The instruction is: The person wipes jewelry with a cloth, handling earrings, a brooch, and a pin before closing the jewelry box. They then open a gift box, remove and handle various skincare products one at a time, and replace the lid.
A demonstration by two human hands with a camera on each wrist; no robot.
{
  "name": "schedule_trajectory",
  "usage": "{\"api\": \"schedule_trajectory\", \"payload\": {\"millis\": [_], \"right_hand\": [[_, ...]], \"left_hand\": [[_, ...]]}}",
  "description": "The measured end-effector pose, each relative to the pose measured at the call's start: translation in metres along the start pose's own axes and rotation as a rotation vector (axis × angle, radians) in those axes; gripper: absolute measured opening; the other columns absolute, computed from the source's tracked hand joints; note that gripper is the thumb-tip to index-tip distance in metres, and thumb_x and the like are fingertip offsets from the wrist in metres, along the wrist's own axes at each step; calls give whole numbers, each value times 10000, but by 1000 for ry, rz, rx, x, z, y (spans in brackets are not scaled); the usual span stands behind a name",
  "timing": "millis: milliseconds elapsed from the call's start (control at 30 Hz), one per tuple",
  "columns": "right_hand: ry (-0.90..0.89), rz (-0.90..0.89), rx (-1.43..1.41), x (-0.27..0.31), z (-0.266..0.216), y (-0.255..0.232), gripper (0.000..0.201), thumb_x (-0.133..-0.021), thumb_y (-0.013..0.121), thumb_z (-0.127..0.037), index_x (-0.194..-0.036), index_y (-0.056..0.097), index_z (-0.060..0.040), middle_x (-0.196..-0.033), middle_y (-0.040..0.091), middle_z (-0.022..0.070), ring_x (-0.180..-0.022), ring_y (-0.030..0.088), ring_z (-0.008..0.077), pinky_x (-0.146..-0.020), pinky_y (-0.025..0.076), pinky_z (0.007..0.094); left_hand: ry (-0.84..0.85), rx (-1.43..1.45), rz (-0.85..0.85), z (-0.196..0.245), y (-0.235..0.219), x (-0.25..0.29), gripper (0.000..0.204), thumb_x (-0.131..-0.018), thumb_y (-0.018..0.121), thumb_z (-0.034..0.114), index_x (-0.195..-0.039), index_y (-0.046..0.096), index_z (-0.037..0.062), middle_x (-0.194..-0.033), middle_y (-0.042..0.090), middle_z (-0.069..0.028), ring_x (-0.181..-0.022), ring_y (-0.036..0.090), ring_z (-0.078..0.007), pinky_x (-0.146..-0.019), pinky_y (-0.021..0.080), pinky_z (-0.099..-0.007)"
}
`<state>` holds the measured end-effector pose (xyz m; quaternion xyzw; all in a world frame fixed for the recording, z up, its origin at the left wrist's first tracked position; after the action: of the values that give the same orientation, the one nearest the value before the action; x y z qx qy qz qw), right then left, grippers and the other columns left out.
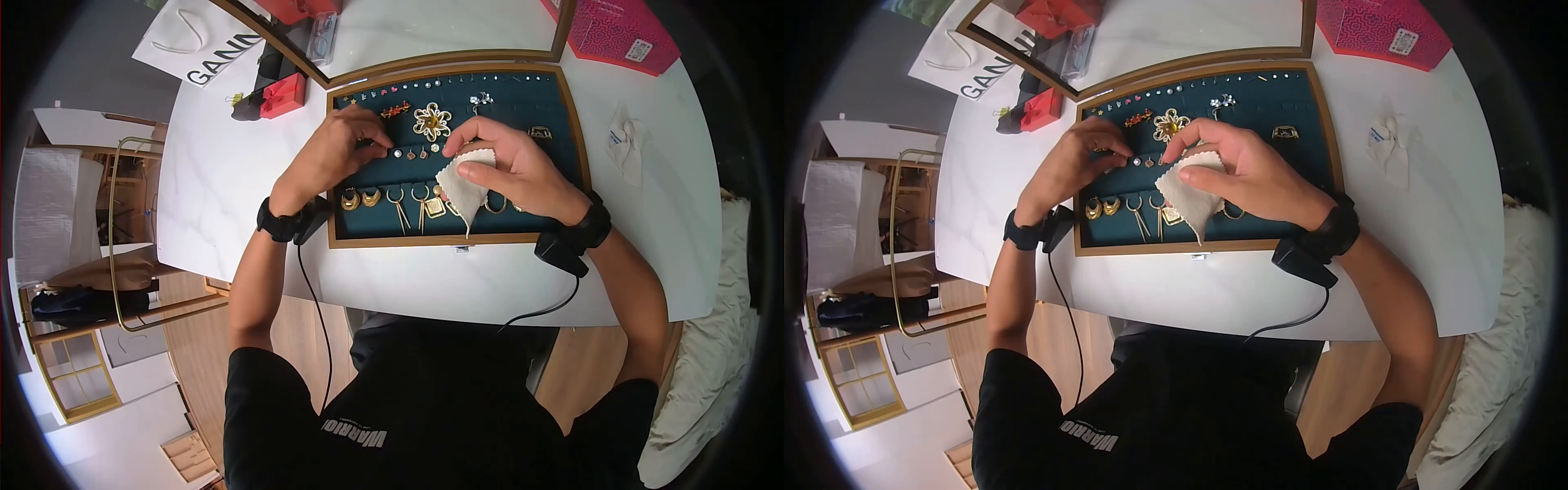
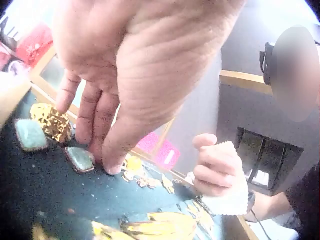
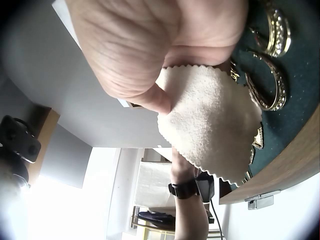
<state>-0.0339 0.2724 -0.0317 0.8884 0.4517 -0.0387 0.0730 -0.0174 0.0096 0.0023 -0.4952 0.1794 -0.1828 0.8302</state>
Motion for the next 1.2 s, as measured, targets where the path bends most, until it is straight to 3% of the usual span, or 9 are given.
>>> {"api": "schedule_trajectory", "payload": {"millis": [100, 167, 400, 467, 700, 767, 867, 1000, 1200], "right_hand": [[-7, 4, 5, 0, 0, 0, 227, -975, 586, -75, -1197, 555, -43, -1031, 663, 41, -952, 639, 78, -779, 513, 234], [-7, 7, 3, 0, 0, 1, 228, -974, 587, -75, -1198, 556, -43, -1031, 663, 40, -952, 639, 78, -780, 512, 234], [-1, 8, 25, 0, -1, 0, 230, -974, 590, -77, -1200, 559, -45, -1039, 656, 35, -953, 636, 75, -777, 509, 231], [7, 3, 24, 0, -1, 0, 231, -974, 590, -78, -1201, 559, -45, -1043, 653, 34, -955, 634, 75, -778, 508, 230], [-8, 13, 14, -1, 1, 0, 231, -976, 591, -81, -1201, 558, -44, -1059, 639, 25, -968, 624, 71, -778, 502, 228], [-4, 10, 24, -1, 0, 0, 231, -976, 592, -82, -1201, 558, -43, -1060, 639, 25, -968, 622, 71, -779, 501, 228], [54, -3, 27, -1, -4, 0, 212, -983, 591, -92, -1183, 566, -25, -1116, 591, 24, -1032, 572, 76, -898, 476, 253], [49, -3, 23, 0, -5, 0, 213, -984, 591, -95, -1183, 569, -24, -1115, 593, 22, -1029, 571, 76, -900, 473, 252], [-2, 8, 7, -1, 0, 0, 229, -975, 588, -76, -1199, 560, -39, -1066, 633, 22, -977, 618, 70, -810, 501, 234]], "left_hand": [[-46, 62, -41, 2, 1, 0, 148, -775, 756, -8, -922, 748, 16, -939, 684, -119, -946, 650, -291, -869, 531, -374], [-199, 179, -64, 3, 1, 0, 161, -783, 754, -22, -938, 733, 15, -913, 685, -117, -896, 667, -265, -843, 538, -353], [-155, 173, 5, 5, 3, -1, 149, -776, 763, -28, -901, 693, 15, -871, 681, -87, -861, 674, -228, -794, 537, -338], [-156, 129, -26, 6, 4, 1, 169, -797, 758, -33, -946, 702, 28, -945, 676, -66, -901, 669, -211, -875, 504, -338], [-38, -58, -52, 13, -2, 1, 178, -807, 744, -44, -961, 689, 26, -922, 683, -68, -905, 677, -211, -880, 500, -343], [-138, 141, -58, 4, -1, 0, 198, -808, 738, -51, -982, 681, 24, -925, 695, -69, -915, 688, -207, -876, 507, -346], [-177, 286, -111, -3, 3, -3, 232, -813, 732, -55, -1023, 666, 18, -943, 704, -77, -924, 695, -210, -871, 512, -345], [-168, 288, -170, -3, 0, -6, 237, -831, 699, -77, -1048, 653, 8, -906, 710, -124, -874, 704, -246, -789, 547, -333], [-126, 120, -162, 15, -2, -10, 294, -824, 740, -6, -1094, 656, 76, -881, 683, -47, -941, 632, -237, -936, 452, -354]]}}
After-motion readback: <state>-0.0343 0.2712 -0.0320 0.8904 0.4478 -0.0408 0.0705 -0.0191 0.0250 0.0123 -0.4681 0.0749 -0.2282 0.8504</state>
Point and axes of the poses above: each hand's wrist, its own x-axis away from the middle knuckle, its own y-axis out of the palm, z = x × y, the point moved 2 cm from there along -x, towards the middle knuckle
